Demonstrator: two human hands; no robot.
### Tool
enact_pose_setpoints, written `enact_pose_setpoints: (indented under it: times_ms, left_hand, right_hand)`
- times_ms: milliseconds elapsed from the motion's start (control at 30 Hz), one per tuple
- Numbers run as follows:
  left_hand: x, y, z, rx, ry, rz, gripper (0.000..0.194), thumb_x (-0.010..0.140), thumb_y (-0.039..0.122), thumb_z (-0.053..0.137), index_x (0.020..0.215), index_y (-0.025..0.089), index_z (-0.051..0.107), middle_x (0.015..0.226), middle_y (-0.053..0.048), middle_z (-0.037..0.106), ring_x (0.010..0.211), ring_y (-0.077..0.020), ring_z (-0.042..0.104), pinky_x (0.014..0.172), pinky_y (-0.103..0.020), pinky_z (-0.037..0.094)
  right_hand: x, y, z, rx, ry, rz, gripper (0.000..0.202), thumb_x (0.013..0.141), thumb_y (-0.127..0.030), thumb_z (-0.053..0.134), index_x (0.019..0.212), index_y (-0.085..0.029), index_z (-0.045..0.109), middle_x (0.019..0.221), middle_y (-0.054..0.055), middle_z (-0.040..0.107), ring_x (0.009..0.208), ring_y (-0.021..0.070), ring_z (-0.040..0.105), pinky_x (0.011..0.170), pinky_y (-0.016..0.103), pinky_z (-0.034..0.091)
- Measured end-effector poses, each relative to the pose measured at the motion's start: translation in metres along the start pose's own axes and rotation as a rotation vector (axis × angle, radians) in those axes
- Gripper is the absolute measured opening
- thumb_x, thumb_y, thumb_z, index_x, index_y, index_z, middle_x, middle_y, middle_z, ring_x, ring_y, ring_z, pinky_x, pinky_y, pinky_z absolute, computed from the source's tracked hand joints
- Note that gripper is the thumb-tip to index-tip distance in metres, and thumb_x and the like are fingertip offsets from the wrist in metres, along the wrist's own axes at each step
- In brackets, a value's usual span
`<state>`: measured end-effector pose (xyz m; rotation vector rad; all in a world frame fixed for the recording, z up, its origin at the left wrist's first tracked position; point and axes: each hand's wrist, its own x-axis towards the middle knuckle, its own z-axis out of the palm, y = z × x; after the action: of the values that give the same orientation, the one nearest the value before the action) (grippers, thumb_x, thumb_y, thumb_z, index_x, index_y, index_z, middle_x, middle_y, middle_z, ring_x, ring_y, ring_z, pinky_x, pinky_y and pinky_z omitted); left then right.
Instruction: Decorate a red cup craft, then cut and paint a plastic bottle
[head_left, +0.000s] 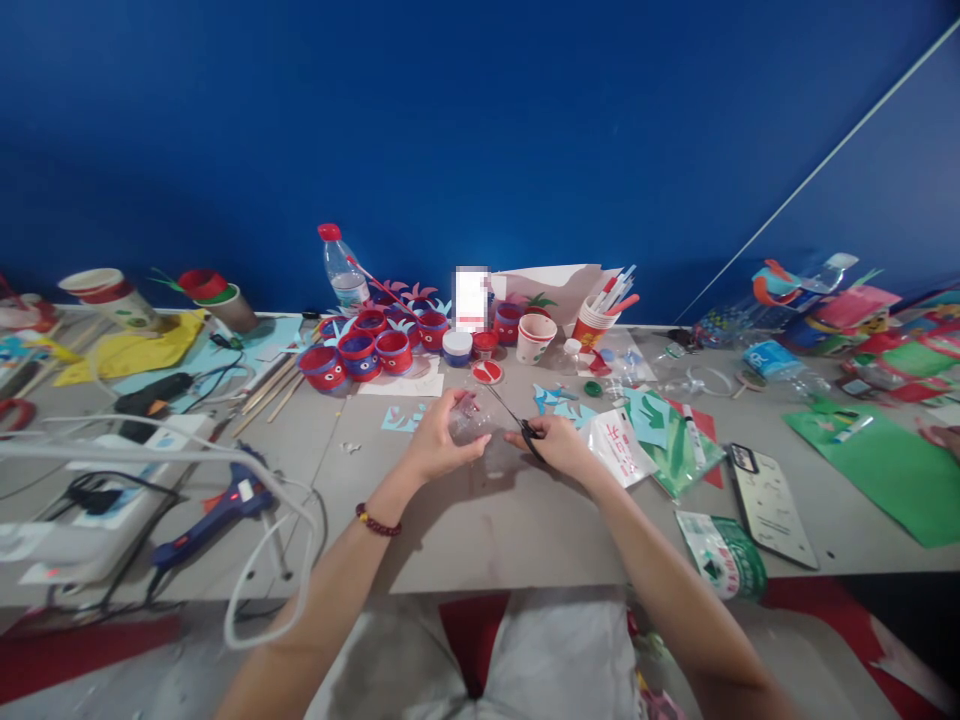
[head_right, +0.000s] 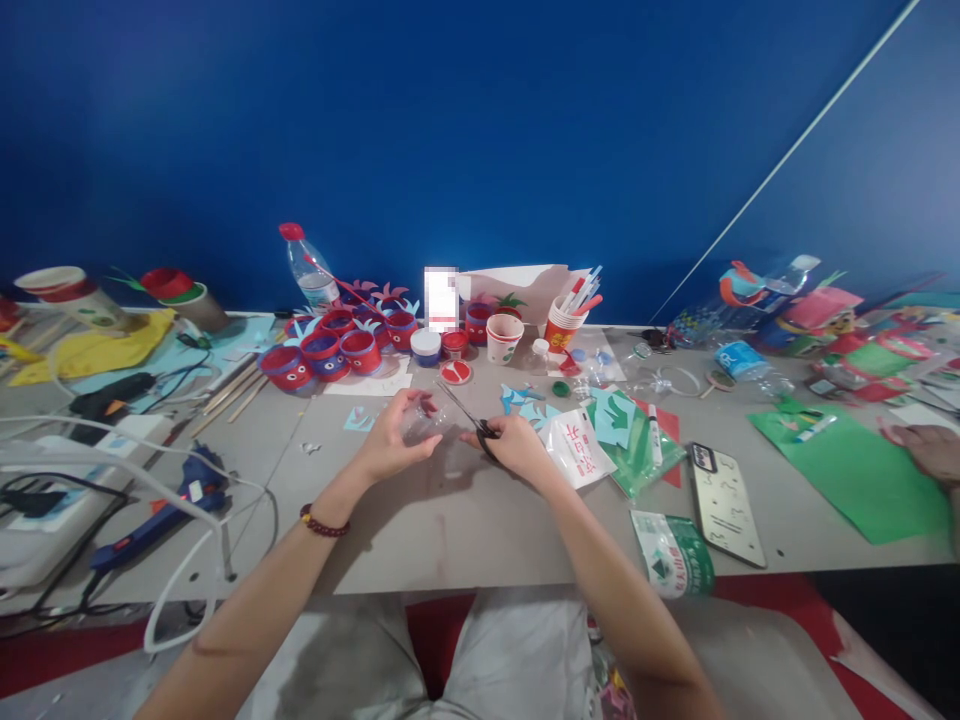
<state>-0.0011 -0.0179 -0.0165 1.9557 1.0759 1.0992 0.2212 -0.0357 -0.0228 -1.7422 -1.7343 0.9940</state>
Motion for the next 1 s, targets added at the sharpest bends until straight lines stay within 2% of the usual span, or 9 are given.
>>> enact_pose_setpoints:
  times_ms: [133,333,800,1000]
  left_hand:
    - [-0.0004,0.002,-0.0005,0.019,-0.037,0.01,0.049,0.068,0.029,0.072,0.11,0.022,0.049,0.106,-0.008,0.063,0.101,-0.0246,0.062,0.096,-0.044,0.048]
    - [-0.0011,0.0042,-0.0022,0.045,-0.176,-0.014,0.051,0.067,0.029,0.073,0.112,0.02,0.051,0.11,-0.009,0.064,0.104,-0.0249,0.061,0.098,-0.042,0.046]
    - [0.0003,0.0054,-0.0053,-0.189,-0.207,-0.076,0.04,0.068,0.022,0.068,0.105,0.018,0.052,0.098,-0.005,0.063,0.096,-0.0198,0.061,0.092,-0.035,0.047]
    - [0.0012,0.0025,-0.006,-0.266,-0.24,-0.129,0.045,0.072,0.026,0.069,0.111,0.019,0.049,0.104,-0.007,0.06,0.104,-0.0207,0.058,0.097,-0.037,0.044]
  right_hand:
    - [-0.0018,-0.0067,-0.0014,-0.051,-0.018,-0.031,0.046,0.071,-0.055,0.064,0.053,-0.021,0.038,0.048,-0.006,0.035,0.049,0.0097,0.033,0.047,0.024,0.024]
    - [-0.0025,-0.0073,-0.0019,-0.188,-0.032,-0.106,0.046,0.075,-0.057,0.058,0.056,-0.021,0.037,0.051,-0.005,0.039,0.052,0.0108,0.037,0.05,0.025,0.027]
    - [-0.0002,-0.0027,-0.0047,-0.194,-0.038,-0.091,0.048,0.072,-0.057,0.06,0.052,-0.021,0.037,0.05,-0.004,0.038,0.052,0.0108,0.034,0.05,0.026,0.025]
    - [0.0009,0.0014,-0.0047,-0.137,0.0,-0.075,0.043,0.073,-0.054,0.061,0.053,-0.02,0.043,0.048,-0.004,0.041,0.049,0.0109,0.037,0.048,0.025,0.025]
